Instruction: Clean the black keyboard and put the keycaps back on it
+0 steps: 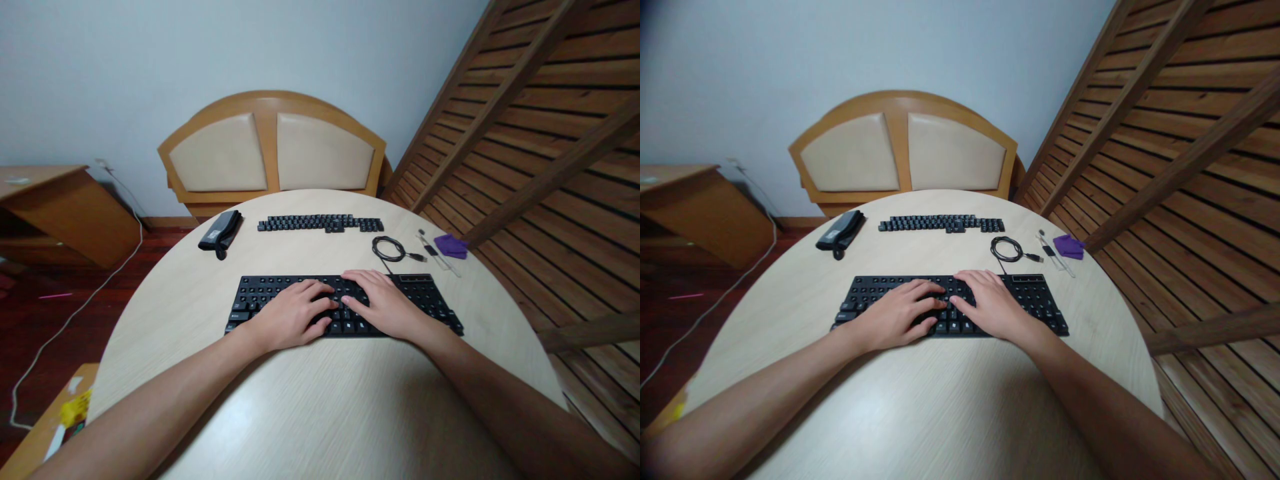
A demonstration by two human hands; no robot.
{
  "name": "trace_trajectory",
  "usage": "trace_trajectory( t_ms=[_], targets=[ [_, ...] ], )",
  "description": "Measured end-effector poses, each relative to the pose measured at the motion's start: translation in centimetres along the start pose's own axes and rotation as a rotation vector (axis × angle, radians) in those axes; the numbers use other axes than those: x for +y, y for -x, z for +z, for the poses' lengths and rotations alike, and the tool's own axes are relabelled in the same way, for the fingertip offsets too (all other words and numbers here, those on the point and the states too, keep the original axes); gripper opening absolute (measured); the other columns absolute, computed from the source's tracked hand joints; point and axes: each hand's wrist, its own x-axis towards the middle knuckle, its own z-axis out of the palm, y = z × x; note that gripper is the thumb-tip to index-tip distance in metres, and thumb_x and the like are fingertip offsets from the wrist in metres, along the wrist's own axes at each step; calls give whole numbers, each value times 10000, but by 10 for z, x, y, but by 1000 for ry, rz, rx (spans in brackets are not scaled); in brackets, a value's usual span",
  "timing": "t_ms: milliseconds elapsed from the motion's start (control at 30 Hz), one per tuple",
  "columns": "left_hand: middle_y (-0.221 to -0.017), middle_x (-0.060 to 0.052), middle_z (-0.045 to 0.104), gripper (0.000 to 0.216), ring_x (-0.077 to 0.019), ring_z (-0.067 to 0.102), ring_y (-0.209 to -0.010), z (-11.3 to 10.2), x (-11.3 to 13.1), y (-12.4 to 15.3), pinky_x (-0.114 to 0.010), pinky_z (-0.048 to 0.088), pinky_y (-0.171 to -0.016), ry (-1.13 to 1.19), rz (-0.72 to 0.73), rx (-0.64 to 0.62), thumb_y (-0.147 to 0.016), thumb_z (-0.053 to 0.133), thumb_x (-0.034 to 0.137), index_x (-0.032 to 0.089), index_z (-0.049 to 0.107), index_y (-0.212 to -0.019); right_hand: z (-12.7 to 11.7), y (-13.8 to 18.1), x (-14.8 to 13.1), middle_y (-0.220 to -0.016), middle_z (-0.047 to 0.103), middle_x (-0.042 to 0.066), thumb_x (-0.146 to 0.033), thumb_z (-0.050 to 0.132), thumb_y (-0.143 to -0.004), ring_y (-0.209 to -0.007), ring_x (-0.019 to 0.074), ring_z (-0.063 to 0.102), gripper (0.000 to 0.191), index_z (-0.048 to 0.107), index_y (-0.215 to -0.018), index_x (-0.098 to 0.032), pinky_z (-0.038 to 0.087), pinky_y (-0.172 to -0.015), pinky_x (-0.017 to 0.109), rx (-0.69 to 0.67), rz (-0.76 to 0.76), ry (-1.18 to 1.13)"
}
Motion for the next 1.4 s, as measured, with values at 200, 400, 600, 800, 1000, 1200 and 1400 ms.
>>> trace_trajectory(
  t_ms=[200,400,600,800,1000,1200,1400],
  targets=[
    [-1341,-124,593,304,-278,555,-1236,0,0,0,-459,481,-1079,-14,-3,-14,-991,532,296,180,614,-1260,-5,-13,5,-1215,725,95,-372,527,-1003,-1149,283,657,281,670,-1193,-223,490,-1021,482,-11,5,15],
    [-1338,-115,594,302,-279,556,-1236,0,1,0,-462,483,-1075,-15,-5,-20,-993,528,298,193,617,-1261,-15,-54,13,-1039,783,72,-366,530,-994,-969,269,731,324,657,-1248,-212,560,-827,379,-108,119,131],
    [-1333,-122,599,306,-276,559,-1234,-1,1,-1,-457,485,-1074,-6,-1,-21,-995,525,296,188,621,-1265,-9,-106,25,-1222,728,137,-331,554,-972,-1118,324,681,464,544,-1414,-190,526,-914,414,-153,191,356],
    [-1341,-115,592,319,-276,554,-1240,1,-1,0,-463,481,-1080,-3,-2,-21,-995,520,305,195,612,-1280,6,-140,26,-1310,664,207,-330,527,-979,-1177,357,641,577,408,-1520,-168,492,-962,445,-162,257,429],
    [-1344,-115,594,312,-275,557,-1239,1,-2,0,-465,488,-1071,7,-1,-18,-997,510,301,199,612,-1274,13,-149,19,-1276,664,236,-291,482,-998,-1174,352,632,427,529,-1380,-106,492,-949,435,-169,305,457],
    [-1333,-114,599,308,-272,564,-1229,0,-2,1,-463,490,-1067,9,0,-10,-994,518,298,201,619,-1268,8,-130,16,-1228,694,187,-282,524,-1002,-1145,315,643,291,583,-1257,-155,501,-908,386,-168,254,445],
    [-1331,-114,597,303,-269,564,-1225,1,-1,1,-457,487,-1068,3,1,-9,-991,530,293,193,620,-1263,-14,-89,14,-1137,747,102,-325,597,-971,-1037,284,694,189,682,-1097,-213,509,-827,343,-214,190,389]
  ],
)
